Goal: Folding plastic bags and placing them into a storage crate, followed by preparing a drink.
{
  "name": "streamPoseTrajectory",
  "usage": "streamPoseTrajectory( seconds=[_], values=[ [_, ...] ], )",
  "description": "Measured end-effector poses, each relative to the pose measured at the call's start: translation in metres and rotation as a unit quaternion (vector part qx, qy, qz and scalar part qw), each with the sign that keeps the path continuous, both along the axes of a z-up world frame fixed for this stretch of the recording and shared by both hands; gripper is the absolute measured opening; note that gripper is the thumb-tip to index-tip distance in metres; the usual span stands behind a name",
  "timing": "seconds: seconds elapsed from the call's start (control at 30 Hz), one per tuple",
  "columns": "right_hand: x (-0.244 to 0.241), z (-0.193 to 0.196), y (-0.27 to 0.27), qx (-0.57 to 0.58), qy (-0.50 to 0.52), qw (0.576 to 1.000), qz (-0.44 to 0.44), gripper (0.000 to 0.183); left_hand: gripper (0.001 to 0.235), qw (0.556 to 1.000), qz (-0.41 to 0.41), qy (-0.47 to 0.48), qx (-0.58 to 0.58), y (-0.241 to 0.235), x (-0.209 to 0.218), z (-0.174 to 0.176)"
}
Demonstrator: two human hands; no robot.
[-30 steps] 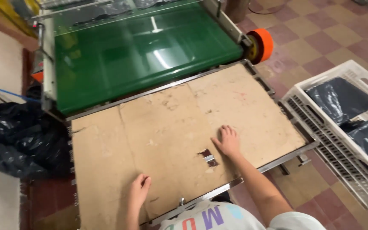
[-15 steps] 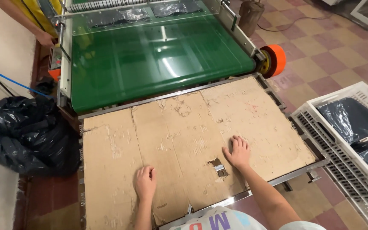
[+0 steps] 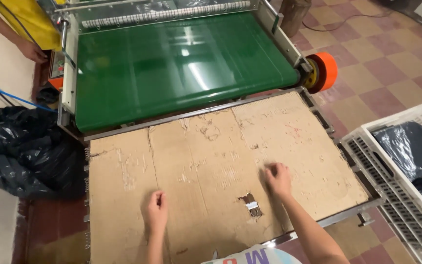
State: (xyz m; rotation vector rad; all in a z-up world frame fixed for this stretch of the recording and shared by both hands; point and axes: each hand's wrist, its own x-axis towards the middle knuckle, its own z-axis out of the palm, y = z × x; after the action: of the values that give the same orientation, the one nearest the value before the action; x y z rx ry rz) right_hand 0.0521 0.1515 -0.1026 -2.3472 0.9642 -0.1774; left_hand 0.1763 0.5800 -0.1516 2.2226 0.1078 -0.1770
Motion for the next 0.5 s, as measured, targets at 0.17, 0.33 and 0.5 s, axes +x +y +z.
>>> streamPoseTrajectory(
  seconds=[0.17, 0.33, 0.5],
  values=[
    [0.061, -0.022, -0.041, 0.174, -0.229, 0.957, -0.04, 0.017, 0.012, 0.978, 0.045, -0.047, -0.199, -0.025, 0.085, -0.02],
    [0.131, -0.03, -0.05, 0.308, -0.275, 0.907, -0.085, 0.022, 0.011, 0.962, 0.057, -0.072, -0.256, -0.059, 0.17, -0.053],
    [0.181, -0.058, -0.065, 0.405, -0.311, 0.851, -0.123, 0.026, 0.017, 0.957, 0.089, -0.004, -0.276, -0.086, 0.2, -0.043]
  ],
)
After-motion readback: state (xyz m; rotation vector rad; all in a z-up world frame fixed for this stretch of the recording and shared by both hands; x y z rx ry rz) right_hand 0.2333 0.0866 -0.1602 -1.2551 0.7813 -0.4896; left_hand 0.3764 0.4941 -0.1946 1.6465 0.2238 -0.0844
